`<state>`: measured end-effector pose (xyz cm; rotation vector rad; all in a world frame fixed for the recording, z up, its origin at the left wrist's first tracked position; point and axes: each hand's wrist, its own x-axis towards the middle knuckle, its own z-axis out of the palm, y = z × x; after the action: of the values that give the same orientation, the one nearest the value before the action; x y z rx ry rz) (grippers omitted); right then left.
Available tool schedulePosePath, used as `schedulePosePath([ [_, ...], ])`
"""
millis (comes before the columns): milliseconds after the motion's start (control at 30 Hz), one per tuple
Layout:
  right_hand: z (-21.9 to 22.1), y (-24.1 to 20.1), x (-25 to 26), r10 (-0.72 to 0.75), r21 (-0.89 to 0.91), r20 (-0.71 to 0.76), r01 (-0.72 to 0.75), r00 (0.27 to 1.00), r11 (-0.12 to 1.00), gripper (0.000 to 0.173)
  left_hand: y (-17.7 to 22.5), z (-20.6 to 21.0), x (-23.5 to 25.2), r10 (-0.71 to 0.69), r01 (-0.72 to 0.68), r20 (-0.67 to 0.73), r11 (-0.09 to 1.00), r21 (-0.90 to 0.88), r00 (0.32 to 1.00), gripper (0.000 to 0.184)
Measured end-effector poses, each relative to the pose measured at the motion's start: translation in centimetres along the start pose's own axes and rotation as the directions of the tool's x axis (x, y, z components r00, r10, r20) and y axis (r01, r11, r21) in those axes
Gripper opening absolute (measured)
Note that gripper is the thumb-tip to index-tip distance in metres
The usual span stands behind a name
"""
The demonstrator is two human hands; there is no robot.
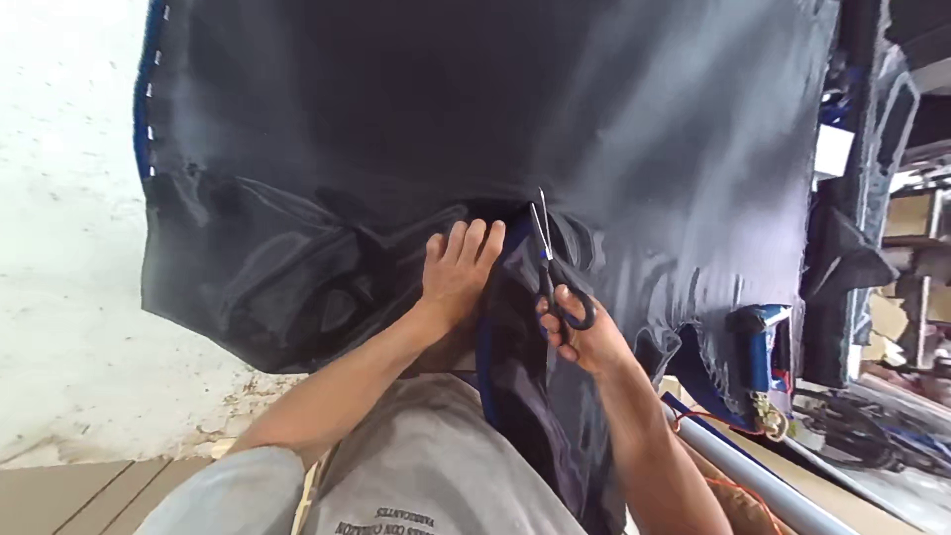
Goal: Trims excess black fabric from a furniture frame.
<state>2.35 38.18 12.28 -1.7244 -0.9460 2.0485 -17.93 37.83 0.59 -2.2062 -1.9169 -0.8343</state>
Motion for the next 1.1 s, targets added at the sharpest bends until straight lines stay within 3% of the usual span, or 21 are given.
schedulePosePath([
  [167, -5.3, -3.1, 1.0, 0.018, -0.309, 0.111, 0.017, 0.994, 0.951, 0.037, -1.1, 2.1, 0.7, 0.101, -0.096, -0.101, 0.994, 0.054, 0.990, 0.041],
  [333, -11.2, -8.6, 4.3, 0.090, -0.646, 0.261, 0.105, 0.961, 0.756, 0.040, -1.2, 3.5, 2.4, 0.170, -0.136, -0.324, 0.983, 0.125, 0.931, 0.027],
  [500, -14.1, -13.4, 7.7, 0.163, -0.723, 0.426, 0.227, 0.890, 0.652, 0.036, -1.7, 3.2, 3.8, 0.159, -0.112, -0.364, 0.983, 0.147, 0.918, 0.012],
  [633, -15.1, -14.6, 9.6, 0.314, -0.774, 0.446, 0.185, 0.838, 0.605, 0.037, -2.2, 1.9, 3.5, 0.072, -0.048, -0.256, 0.994, 0.096, 0.964, 0.014],
  [833, -15.2, -15.3, 11.9, 0.378, -0.784, 0.455, 0.162, 0.806, 0.599, 0.039, -1.5, 1.1, 2.4, 0.004, -0.024, -0.285, 0.997, -0.067, 0.958, 0.013],
  [1100, -12.5, -19.2, 15.0, 0.471, -0.866, 0.476, 0.302, 0.743, 0.398, 0.039, -0.6, 1.8, 1.0, -0.008, -0.045, -0.253, 0.979, -0.200, 0.967, 0.018],
])
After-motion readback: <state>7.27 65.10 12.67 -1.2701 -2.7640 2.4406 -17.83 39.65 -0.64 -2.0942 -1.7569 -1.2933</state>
